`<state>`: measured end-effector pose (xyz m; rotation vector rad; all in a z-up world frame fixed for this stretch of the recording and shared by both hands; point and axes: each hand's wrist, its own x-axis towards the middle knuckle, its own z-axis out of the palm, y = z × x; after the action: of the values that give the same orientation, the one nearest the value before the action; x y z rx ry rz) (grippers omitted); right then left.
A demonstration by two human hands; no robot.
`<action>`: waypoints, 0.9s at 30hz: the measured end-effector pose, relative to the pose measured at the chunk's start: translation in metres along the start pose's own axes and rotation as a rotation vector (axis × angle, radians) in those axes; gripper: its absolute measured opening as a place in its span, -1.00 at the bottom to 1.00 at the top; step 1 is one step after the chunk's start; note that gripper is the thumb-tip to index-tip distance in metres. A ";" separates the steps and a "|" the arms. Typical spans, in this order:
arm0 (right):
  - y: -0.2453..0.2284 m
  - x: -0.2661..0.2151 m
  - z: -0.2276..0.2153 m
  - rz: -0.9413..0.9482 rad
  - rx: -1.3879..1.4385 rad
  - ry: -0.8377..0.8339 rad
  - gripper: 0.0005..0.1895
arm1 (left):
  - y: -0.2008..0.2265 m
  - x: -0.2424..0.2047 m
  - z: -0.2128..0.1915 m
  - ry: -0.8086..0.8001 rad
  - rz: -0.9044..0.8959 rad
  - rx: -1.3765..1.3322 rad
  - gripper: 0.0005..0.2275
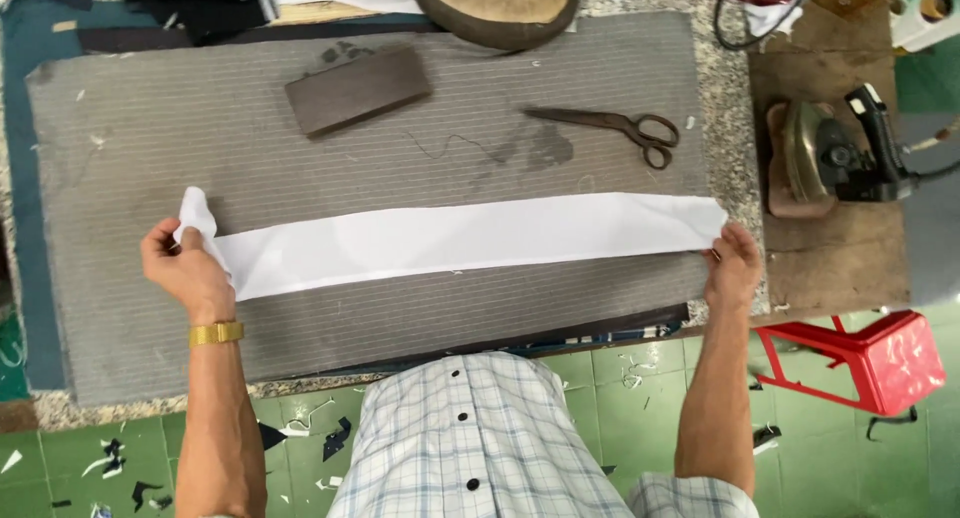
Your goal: The person irons a long white fabric strip on a workbench, then uses shears to trim the edges and cut the strip into smaller rectangular pieces. The person folds the fabric and places the cut pieces into a red basket.
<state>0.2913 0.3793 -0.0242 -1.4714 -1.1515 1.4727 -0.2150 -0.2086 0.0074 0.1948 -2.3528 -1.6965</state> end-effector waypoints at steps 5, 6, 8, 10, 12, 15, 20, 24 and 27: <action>0.026 0.020 -0.001 -0.196 -0.046 0.010 -0.61 | 0.041 -0.068 0.095 -0.158 0.460 0.111 -0.72; 0.037 0.030 -0.007 -0.308 -0.120 -0.003 -0.59 | 0.061 -0.091 0.121 -0.212 0.548 0.090 -0.69; 0.056 0.050 -0.025 -0.337 -0.147 -0.016 -0.61 | 0.106 -0.148 0.176 -0.304 0.581 -0.008 -0.70; 0.072 0.062 -0.037 -0.359 -0.178 -0.030 -0.63 | 0.137 -0.209 0.224 -0.397 0.610 -0.102 -0.70; 0.084 0.067 -0.041 -0.403 -0.219 -0.096 -0.63 | 0.157 -0.269 0.268 -0.610 0.654 -0.178 -0.64; 0.056 0.032 -0.026 -0.312 -0.394 -0.086 -0.70 | 0.163 -0.363 0.326 -0.840 0.733 -0.062 -0.68; 0.037 0.022 -0.025 -0.324 -0.402 -0.129 -0.79 | 0.166 -0.463 0.345 -1.048 0.967 0.015 -0.71; 0.031 0.023 -0.034 -0.313 -0.435 -0.179 -0.41 | 0.135 -0.443 0.326 -0.977 1.087 0.049 -0.65; 0.038 0.031 -0.041 -0.148 -0.476 -0.157 -0.48 | 0.113 -0.362 0.285 -0.947 0.958 0.124 -0.75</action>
<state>0.3335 0.4000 -0.0675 -1.5521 -1.7592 1.2832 0.0615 0.1765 -0.0118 -1.7417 -2.3396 -1.2094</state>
